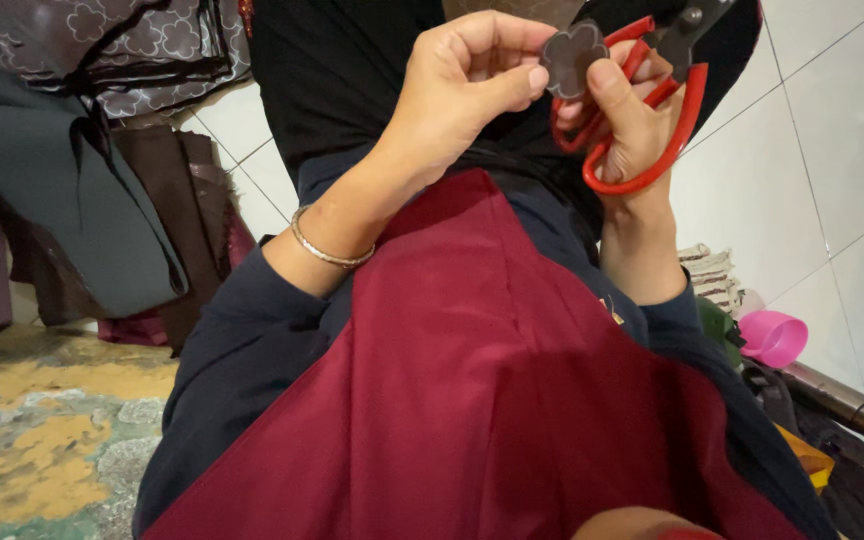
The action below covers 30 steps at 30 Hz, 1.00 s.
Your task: The person uses red-handled scissors to cut a dark brown patterned fabric into small shapes. They hold the fabric with one hand and cut with the other, repeatedly trimming the edges to form rounded shapes.
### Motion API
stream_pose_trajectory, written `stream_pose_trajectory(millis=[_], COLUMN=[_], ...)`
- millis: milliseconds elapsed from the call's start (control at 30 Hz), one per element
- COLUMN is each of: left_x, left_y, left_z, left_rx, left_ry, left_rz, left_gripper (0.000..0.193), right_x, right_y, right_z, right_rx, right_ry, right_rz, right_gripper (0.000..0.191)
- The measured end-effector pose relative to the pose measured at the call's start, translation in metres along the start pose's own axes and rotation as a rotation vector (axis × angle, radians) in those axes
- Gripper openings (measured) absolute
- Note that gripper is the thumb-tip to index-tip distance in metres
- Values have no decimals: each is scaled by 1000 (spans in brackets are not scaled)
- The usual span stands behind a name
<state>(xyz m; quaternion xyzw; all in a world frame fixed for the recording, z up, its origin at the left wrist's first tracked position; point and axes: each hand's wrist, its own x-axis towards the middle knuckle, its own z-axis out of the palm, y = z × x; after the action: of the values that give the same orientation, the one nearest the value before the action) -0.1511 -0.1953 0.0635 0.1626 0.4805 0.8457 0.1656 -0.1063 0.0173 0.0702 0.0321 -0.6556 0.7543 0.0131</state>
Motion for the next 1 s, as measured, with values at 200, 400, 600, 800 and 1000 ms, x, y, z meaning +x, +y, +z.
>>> stream_pose_trajectory(millis=[200, 400, 600, 800, 1000], left_x=[-5, -3, 0, 2, -5], left_y=[7, -1, -19, -29, -48], left_z=[-1, 0, -11, -16, -14], left_rx=[-149, -36, 83, -189, -82], left_ry=[47, 51, 134, 215, 225], left_rz=[-167, -42, -41, -237, -171], left_gripper=[24, 23, 21, 23, 17], right_x=[-3, -2, 7, 7, 8], right_y=[-6, 0, 16, 30, 45], right_z=[1, 1, -1, 2, 2], right_rx=[-8, -8, 64, 39, 101], right_ry=[-15, -38, 4, 137, 53], right_rz=[-32, 2, 93, 212, 166], right_gripper=[27, 25, 17, 12, 17])
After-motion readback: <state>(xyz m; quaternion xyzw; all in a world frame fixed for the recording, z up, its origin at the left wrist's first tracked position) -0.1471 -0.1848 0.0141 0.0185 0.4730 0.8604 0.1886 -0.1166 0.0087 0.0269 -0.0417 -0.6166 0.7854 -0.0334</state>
